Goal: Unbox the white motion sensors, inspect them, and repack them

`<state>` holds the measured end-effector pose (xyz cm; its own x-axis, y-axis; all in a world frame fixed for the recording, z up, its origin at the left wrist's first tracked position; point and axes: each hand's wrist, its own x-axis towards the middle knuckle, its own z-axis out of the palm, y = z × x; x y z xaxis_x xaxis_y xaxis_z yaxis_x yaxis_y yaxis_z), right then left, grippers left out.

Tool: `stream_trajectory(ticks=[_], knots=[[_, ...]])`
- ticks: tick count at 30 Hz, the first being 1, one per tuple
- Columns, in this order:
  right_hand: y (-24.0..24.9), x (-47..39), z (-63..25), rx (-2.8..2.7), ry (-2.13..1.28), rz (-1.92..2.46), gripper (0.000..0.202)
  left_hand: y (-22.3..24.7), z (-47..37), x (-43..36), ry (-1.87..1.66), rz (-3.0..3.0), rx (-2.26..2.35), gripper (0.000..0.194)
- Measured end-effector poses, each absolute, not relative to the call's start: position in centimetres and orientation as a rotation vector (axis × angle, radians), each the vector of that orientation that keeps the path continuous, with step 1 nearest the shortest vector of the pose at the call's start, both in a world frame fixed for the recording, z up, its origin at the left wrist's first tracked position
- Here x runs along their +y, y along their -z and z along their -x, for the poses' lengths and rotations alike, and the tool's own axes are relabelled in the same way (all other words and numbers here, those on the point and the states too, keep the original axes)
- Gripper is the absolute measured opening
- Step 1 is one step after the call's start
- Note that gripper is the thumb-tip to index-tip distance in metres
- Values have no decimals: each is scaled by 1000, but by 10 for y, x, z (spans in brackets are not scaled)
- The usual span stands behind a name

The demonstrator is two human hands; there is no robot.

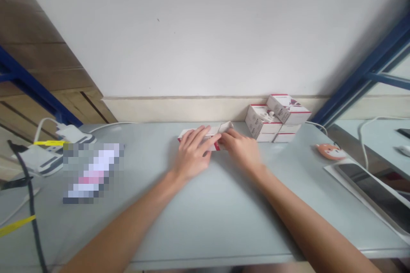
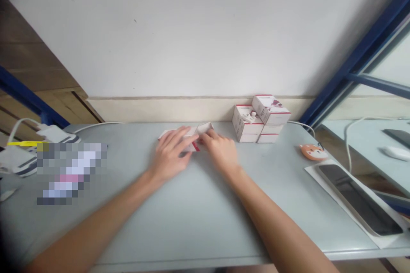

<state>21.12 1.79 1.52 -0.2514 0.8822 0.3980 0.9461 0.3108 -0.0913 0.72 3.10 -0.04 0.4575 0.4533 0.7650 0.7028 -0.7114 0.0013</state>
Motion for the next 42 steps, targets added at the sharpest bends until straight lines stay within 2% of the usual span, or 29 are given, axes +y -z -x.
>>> stream_trajectory(ticks=[6, 12, 18, 23, 27, 33, 35, 39, 42], knots=[[-13, 26, -212, -2184, 278, 1586, 19, -8, -4, 33, 1014, 2396, -1034, 57], [-25, 20, -232, -1916, 231, 1620, 21, -10, -4, 34, 1021, 2460, -1109, 67], [-28, 22, -244, -1642, 6, 1389, 17, -10, -2, 35, 993, 2496, -1158, 70], [-30, 26, -244, -1150, -388, 1094, 28, -8, 9, 42, 1042, 2481, -1179, 72], [-28, 27, -241, -928, -619, 1019, 32, -5, 18, 53, 1211, 2430, -1280, 79], [-24, 28, -233, -888, -740, 1055, 35, 5, 23, 73, 1961, 2228, -1528, 83], [-23, 28, -230, -910, -808, 1092, 34, 10, 26, 81, 2102, 2220, -1586, 83], [-24, 27, -226, -936, -896, 1196, 27, 12, 36, 87, 2034, 2289, -1606, 81], [-27, 27, -227, -922, -902, 1242, 25, 2, 39, 77, 1871, 2100, -1424, 81]])
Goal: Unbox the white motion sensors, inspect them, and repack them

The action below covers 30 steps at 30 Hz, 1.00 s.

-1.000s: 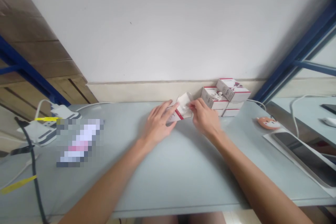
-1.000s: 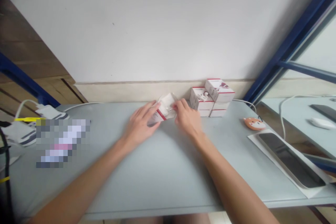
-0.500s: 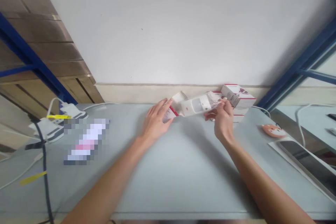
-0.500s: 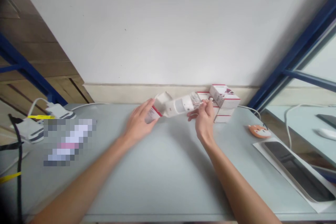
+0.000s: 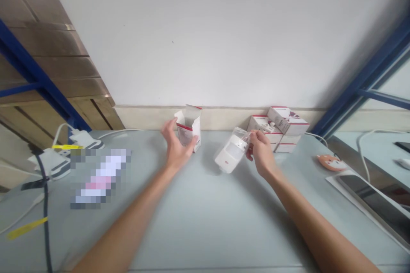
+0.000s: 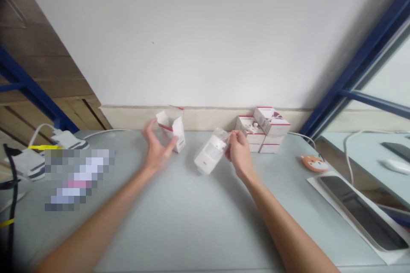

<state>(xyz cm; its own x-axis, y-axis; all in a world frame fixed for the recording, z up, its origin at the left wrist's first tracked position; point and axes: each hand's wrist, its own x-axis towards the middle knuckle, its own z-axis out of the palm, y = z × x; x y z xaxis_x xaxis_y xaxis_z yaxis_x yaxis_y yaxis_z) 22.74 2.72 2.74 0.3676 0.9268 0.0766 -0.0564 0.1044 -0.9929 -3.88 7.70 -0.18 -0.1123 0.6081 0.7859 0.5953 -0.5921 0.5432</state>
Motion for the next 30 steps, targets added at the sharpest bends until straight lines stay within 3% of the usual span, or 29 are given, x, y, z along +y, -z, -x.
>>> stream_trajectory(ticks=[3, 6, 8, 11, 13, 20, 24, 30], knots=[[-32, 27, -229, -912, -854, 1256, 28, -13, 29, 54, -2090, -2243, 1364, 61], [-35, 24, -230, -953, -789, 1243, 30, -20, 4, 24, -1700, -2442, 988, 34], [-36, 22, -229, -995, -746, 1221, 30, -17, -15, 8, -1364, -2236, 943, 39], [-35, 19, -228, -1099, -676, 1203, 28, -7, -34, -3, -1076, -1715, 905, 76], [-34, 17, -228, -1206, -607, 1201, 26, -1, -38, -1, -884, -1434, 804, 90], [-43, 11, -239, -1490, -43, 1264, 14, -13, -23, 13, -588, -1240, 718, 73], [-46, 9, -244, -1401, 156, 1339, 15, -16, -18, 14, -489, -1186, 712, 74], [-57, 16, -265, -1115, 489, 1265, 18, -16, -10, 18, -472, -1153, 779, 59]])
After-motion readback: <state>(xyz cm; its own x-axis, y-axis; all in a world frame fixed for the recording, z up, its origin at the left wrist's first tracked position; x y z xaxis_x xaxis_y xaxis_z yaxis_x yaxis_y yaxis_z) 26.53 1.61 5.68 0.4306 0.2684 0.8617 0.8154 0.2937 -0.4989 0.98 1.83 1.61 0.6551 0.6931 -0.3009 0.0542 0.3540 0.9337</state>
